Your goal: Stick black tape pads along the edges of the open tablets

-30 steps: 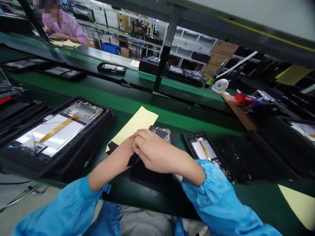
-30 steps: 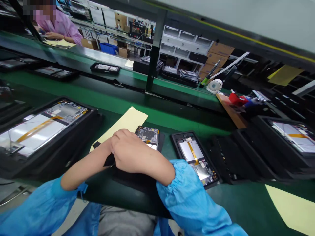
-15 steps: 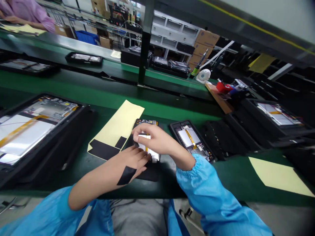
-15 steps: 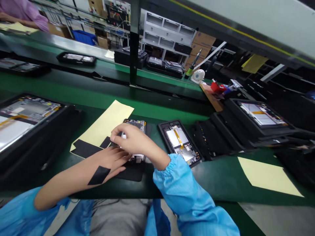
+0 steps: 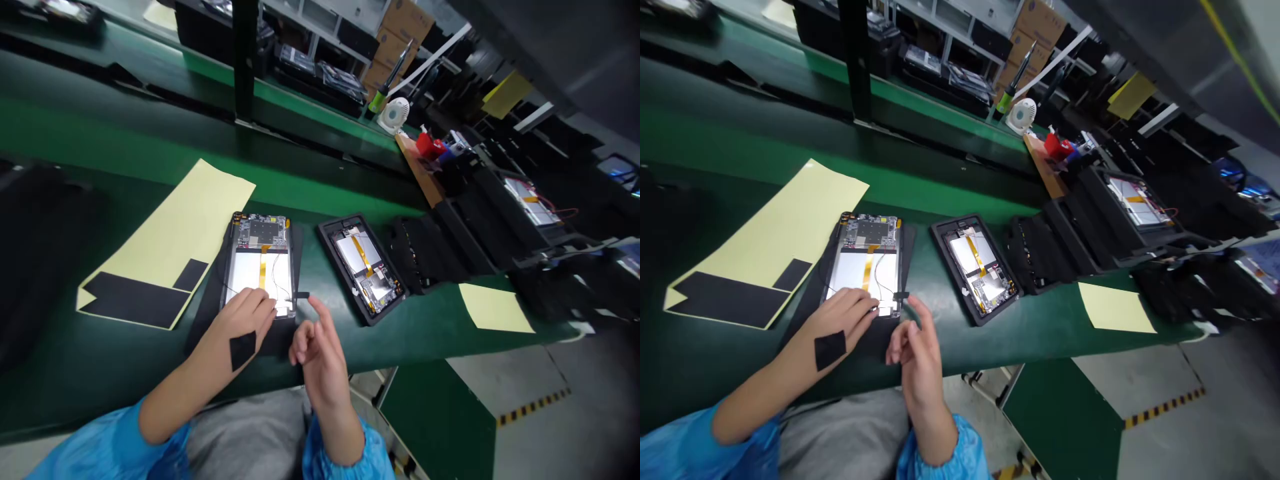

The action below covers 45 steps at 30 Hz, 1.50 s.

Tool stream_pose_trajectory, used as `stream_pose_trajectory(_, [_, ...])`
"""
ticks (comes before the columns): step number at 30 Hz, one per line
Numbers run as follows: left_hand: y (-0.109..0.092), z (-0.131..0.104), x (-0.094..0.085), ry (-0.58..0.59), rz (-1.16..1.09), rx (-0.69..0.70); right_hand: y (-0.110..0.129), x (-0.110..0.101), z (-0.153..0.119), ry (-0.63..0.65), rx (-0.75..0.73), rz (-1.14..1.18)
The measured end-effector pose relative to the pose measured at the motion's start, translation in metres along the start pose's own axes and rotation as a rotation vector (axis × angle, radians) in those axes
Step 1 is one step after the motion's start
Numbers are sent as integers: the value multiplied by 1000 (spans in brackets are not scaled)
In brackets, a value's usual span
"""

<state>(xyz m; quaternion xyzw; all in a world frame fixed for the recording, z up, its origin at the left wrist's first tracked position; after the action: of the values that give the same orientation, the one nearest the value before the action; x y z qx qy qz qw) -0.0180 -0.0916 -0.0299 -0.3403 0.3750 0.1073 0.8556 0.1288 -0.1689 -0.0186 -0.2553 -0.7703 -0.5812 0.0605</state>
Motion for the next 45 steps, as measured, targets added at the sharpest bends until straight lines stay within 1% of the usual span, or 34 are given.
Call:
stream_pose_trajectory(3, [0,12,1,57,-24,-67,-6,0,-8,7,5,37])
stream_pose_trajectory(5, [1,15,2,77,-46,-93,-7,2,-11,31,24,88])
stream_pose_trajectory(8, [1,12,3,57,-50,-119,-11,6,-12,63,69,156])
stream_pose_trajectory(12, [-3,7,7,10,-32,-154,-15,8,-11,55,109,206])
stream_pose_trajectory(15, [-1,5,8,37,-41,-174,-15,7,-10,41,114,213])
stream_pose_trajectory(17, [6,5,6,92,-73,-154,-15,5,-10,37,108,211])
stream_pose_trajectory(20, [17,5,2,186,-134,-69,-15,2,-10,45,102,212])
stream_pose_trajectory(22, [19,4,-2,210,-162,-17,-14,2,-11,58,98,217])
stream_pose_trajectory(24, [16,3,-4,187,-173,-3,-14,1,-11,71,96,229])
stream_pose_trajectory(26, [7,0,-3,157,-152,-13,-14,1,-11,79,95,247])
stream_pose_trajectory(29, [-6,-6,1,104,-37,-17,-14,4,-11,97,109,280])
stream_pose_trajectory(32, [-13,-10,4,52,57,8,-16,8,-11,128,144,308])
stream_pose_trajectory(34, [-13,-10,4,37,80,32,-17,10,-10,131,169,310])
stream_pose_trajectory(38, [-10,-10,1,32,73,65,-19,11,-8,96,216,271])
stream_pose_trajectory(42, [-7,-10,0,52,34,30,-20,9,-8,72,258,213])
stream_pose_trajectory(45, [-9,-9,0,32,7,-4,-20,9,-9,58,286,192])
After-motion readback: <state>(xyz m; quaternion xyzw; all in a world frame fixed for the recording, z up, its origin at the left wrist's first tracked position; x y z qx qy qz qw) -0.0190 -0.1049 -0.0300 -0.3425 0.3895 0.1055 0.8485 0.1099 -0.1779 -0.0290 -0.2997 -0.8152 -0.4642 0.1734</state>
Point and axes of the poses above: each hand's wrist, its own z-axis towards the middle knuckle, its own x-axis out of the palm, y = z × x, the point moved 2 cm from there along z, towards the middle knuckle, and after that the axes turned 10 degrees about -z, right-handed, at the moved point
